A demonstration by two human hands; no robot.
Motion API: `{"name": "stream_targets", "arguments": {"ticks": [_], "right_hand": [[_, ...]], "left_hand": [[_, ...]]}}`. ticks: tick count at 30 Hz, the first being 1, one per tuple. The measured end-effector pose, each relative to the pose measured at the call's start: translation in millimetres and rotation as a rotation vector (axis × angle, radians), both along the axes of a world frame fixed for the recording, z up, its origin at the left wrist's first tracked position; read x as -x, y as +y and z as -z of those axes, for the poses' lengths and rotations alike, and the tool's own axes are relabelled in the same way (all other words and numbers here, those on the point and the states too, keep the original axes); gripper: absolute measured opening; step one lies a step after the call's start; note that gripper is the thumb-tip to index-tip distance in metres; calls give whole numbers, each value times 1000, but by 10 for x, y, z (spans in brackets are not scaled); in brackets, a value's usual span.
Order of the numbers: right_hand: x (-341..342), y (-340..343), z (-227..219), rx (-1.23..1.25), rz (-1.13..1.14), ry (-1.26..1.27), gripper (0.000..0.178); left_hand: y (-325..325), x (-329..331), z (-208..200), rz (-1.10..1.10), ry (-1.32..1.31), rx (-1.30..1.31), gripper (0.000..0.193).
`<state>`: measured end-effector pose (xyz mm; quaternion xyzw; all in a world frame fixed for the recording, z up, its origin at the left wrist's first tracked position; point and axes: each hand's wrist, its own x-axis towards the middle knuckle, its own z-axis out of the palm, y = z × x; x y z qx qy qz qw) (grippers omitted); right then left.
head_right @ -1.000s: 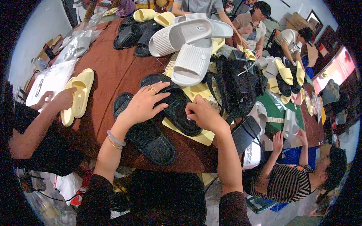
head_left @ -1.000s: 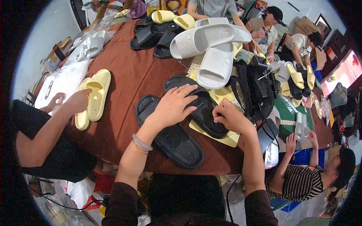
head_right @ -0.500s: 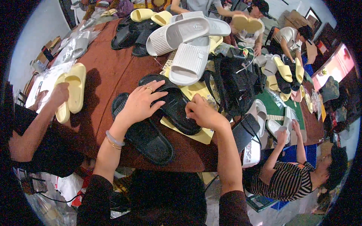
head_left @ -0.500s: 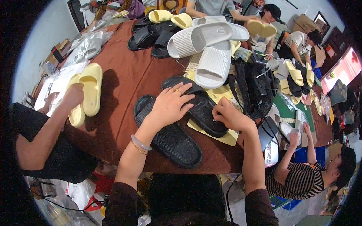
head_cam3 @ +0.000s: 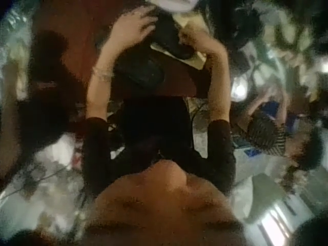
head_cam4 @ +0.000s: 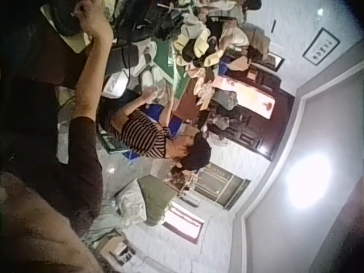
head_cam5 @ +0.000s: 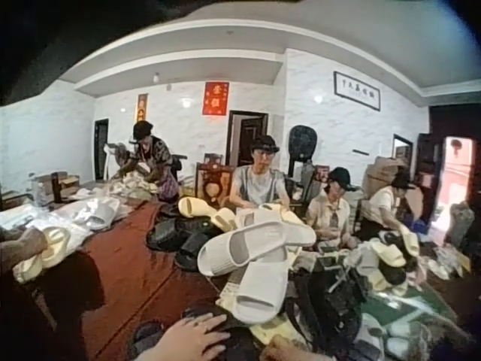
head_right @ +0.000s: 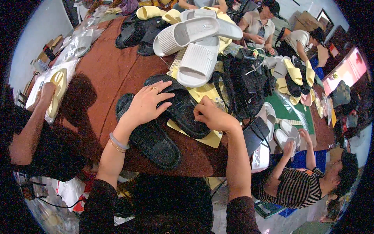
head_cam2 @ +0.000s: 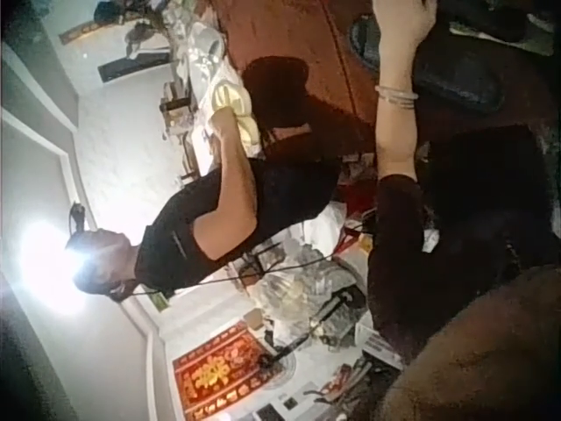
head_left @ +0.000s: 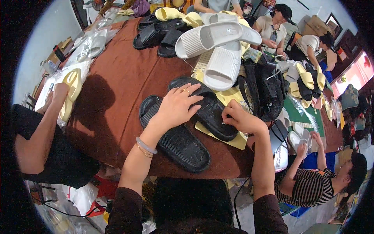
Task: Inspecting and pairing foam sandals at a production table.
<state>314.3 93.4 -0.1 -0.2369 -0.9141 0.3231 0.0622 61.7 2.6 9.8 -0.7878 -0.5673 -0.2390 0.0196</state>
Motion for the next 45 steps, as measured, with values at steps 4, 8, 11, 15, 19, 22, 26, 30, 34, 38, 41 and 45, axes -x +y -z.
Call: {"name": "stream_targets", "arguments": {"ticks": [4, 8, 11, 15, 19, 22, 26, 30, 34, 38, 41, 45], "right_hand": [[19, -22, -18, 29, 30, -24, 12], [33, -15, -16, 64, 17, 46, 15], [31, -16, -41, 137, 66, 49, 17], [34, -18, -52, 102, 46, 42, 16], [66, -38, -27, 52, 54, 53, 17], [113, -99, -71, 14, 88, 34, 16], [94, -144, -124, -38, 136, 19, 12], [49, -115, -5, -188, 113, 100, 12], [174, -86, 22, -241, 114, -29, 8], [125, -121, 55, -294, 68, 45, 10], [96, -141, 40, -309, 78, 15, 10], [73, -115, 44, -247, 59, 28, 5]], "left_hand": [[-11, 15, 14, 10, -8, -3, 27], [-13, 26, 33, 5, 13, -6, 28], [-5, 15, 19, 2, 17, 14, 28], [4, 18, 27, 15, 2, 25, 29], [-11, 31, 17, 14, 7, 25, 30], [-31, 44, 21, 11, 6, 30, 30], [-1, 8, 16, 28, 6, 14, 30], [89, -20, 27, 71, 5, -11, 30], [29, 20, -16, 38, -18, 21, 29], [-2, -25, -37, 5, 24, 33, 29], [-12, -70, -83, 5, 29, 39, 30], [23, -90, -71, 27, 32, 13, 30]]}}
